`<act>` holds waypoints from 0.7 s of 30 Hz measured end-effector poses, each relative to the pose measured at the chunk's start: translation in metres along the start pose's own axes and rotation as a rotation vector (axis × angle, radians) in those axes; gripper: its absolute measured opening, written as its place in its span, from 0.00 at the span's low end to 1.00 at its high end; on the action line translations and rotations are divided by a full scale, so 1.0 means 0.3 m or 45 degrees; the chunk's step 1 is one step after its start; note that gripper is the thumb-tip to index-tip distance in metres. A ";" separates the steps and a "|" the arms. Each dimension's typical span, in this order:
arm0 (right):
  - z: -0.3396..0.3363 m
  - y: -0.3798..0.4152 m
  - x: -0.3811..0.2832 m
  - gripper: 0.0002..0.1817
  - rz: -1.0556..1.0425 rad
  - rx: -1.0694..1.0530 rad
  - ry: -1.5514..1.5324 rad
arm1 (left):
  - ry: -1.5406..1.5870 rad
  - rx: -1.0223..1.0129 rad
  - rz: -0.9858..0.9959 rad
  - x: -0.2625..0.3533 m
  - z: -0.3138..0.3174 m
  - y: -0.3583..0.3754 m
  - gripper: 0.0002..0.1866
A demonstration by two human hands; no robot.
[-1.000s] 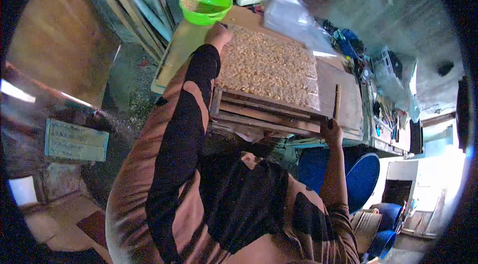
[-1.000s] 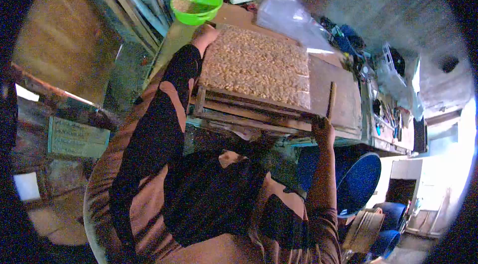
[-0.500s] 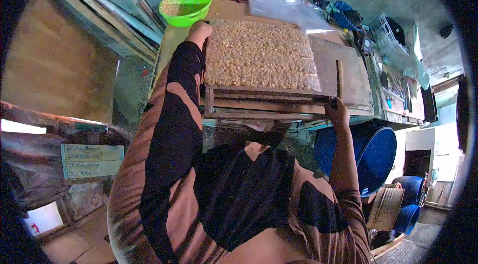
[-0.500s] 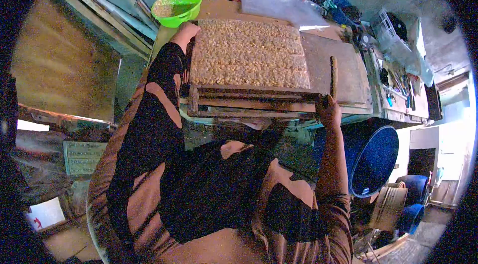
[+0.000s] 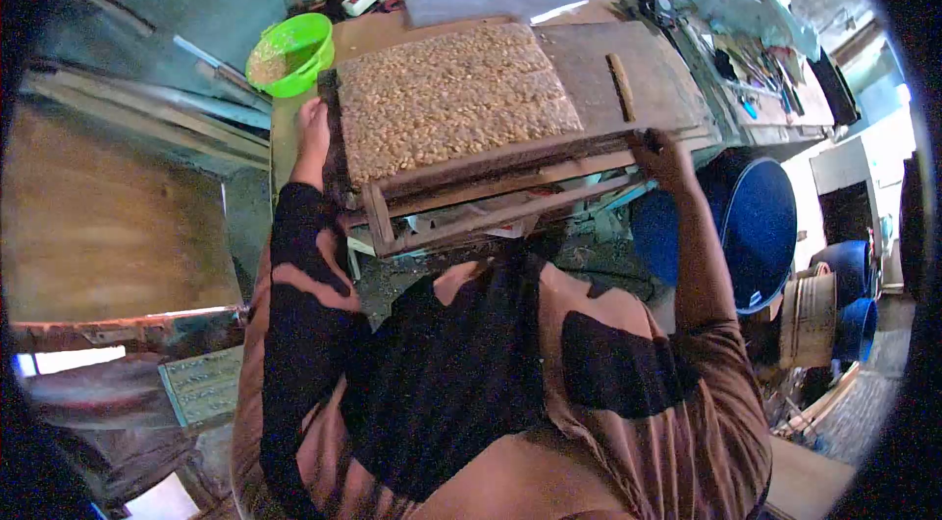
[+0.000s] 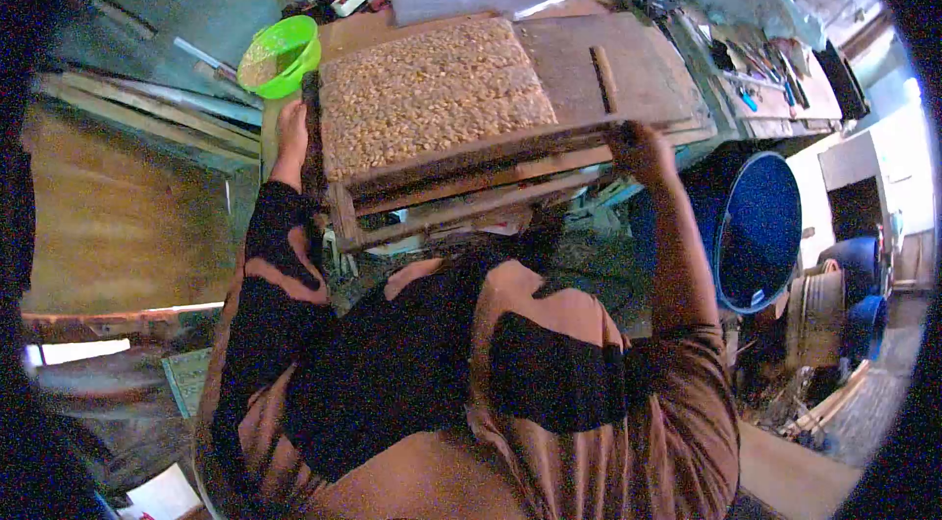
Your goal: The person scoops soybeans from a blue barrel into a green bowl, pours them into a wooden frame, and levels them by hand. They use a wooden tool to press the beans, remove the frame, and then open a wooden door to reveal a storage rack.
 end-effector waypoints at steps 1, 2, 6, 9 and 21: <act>-0.045 -0.006 0.041 0.22 0.008 0.012 -0.093 | 0.144 -0.044 -0.128 -0.034 -0.008 0.024 0.17; -0.106 -0.013 0.065 0.12 0.051 -0.052 -0.072 | 0.284 -0.086 -0.263 -0.069 -0.015 0.057 0.19; -0.293 -0.176 0.280 0.13 -0.147 0.113 0.016 | -0.658 -0.248 0.109 -0.043 -0.030 0.220 0.21; -0.318 -0.324 0.399 0.23 0.260 0.398 -0.517 | -0.929 -0.089 0.169 -0.096 -0.030 0.288 0.26; 0.064 -1.042 0.520 0.27 0.359 0.034 0.232 | -0.995 -0.106 -0.267 -0.112 -0.079 0.385 0.24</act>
Point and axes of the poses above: each hand's wrist, its own y-axis away from the middle knuckle, its own z-axis out of the palm, x = y × z, the point moved 8 cm from there along -y, towards the middle knuckle, and after that the axes turned 11 degrees about -z, right-handed, at the moved point
